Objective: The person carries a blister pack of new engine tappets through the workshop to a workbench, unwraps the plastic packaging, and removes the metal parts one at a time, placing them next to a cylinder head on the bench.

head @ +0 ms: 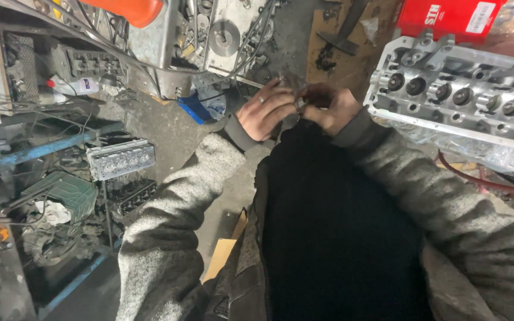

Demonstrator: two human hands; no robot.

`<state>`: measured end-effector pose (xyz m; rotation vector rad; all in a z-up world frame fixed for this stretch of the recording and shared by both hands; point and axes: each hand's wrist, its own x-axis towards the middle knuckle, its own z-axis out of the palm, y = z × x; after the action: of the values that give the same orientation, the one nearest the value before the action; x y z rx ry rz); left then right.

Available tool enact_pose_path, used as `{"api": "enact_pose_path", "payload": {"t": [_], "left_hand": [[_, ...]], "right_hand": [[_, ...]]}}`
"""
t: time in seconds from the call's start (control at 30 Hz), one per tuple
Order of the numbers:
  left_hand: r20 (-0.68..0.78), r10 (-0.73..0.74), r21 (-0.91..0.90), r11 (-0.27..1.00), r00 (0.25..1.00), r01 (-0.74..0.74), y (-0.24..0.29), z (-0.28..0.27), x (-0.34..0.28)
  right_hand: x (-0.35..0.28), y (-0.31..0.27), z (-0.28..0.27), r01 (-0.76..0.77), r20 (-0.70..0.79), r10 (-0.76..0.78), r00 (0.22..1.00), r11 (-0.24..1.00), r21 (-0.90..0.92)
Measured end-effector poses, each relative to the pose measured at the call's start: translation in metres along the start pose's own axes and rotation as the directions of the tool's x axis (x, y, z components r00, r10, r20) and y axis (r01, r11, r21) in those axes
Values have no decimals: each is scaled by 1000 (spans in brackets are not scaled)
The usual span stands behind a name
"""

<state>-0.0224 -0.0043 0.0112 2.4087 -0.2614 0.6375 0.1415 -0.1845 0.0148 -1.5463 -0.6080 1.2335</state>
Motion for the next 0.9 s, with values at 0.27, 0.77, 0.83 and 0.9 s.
{"api": "enact_pose_path", "payload": {"t": [0.27, 0.77, 0.83, 0.9], "left_hand": [[81, -16, -34, 999, 997, 19, -3, -8, 5], [-27, -204, 87, 975, 979, 206, -20, 6, -7], [-56, -272, 24, 961, 961, 274, -10, -5, 9], [-57, -299, 31, 953, 953, 301, -7, -6, 10]], "right_hand": [[0, -10, -5, 129, 80, -116, 990, 975, -181], [-30, -11, -47, 443, 20, -443, 896, 892, -93], [-45, -15, -55, 301, -6, -321, 947, 880, 368], [-52, -11, -59, 228, 7, -290, 957, 768, 598]]}}
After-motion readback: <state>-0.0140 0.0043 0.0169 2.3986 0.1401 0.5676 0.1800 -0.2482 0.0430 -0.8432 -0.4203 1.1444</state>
